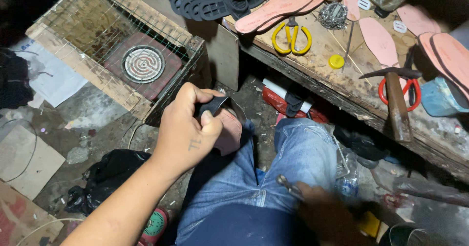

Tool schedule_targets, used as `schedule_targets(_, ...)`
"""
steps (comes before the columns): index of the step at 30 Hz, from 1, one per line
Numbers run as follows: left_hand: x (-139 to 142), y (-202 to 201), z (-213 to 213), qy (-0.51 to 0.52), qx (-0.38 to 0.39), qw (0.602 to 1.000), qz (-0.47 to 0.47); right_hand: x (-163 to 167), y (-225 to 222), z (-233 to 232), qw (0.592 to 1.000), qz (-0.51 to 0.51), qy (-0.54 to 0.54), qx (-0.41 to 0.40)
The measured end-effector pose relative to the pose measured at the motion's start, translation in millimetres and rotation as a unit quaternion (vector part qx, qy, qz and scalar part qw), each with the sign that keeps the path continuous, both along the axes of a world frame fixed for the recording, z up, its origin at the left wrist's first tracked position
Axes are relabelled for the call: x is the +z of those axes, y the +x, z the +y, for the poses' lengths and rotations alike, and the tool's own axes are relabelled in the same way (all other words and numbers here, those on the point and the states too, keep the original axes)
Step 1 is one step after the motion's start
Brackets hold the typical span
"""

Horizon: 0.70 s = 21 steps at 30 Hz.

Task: The person assembles a shoe by placing a pink insole onto a wooden shoe last, then attaching a black upper around it. They use a hammer and pliers to secure the upper to the last, repeatedly adjusting and pressing the material into place.

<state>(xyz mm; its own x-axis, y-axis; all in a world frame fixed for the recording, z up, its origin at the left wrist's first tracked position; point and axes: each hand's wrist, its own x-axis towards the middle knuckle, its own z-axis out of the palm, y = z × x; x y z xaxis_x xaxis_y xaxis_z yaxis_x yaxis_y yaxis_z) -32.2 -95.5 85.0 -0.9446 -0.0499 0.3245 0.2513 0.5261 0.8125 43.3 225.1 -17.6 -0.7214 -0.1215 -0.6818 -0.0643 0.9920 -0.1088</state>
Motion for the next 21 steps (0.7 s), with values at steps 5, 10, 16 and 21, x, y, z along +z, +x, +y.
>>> schedule_targets(5,-4.9,3.2,13.1,-0.120,-0.002,0.988,0.098,-10.4,15.9,54.8,0.993,-0.019,-0.094,0.066)
schedule_targets(10,-14.1,3.7,22.8,-0.091,-0.081,0.982,0.141,-0.3,-32.1,104.8,0.855,0.496,-0.133,-0.073)
schedule_targets(16,-34.8,11.0,33.4,0.188,-0.104,0.976,0.028,-25.6,-143.2,168.3,0.860,0.468,-0.046,-0.195)
schedule_targets(21,-42.4,9.1,41.9,0.133,-0.157,0.978,0.028,-35.1,-161.5,178.0,0.857,0.421,-0.100,-0.281)
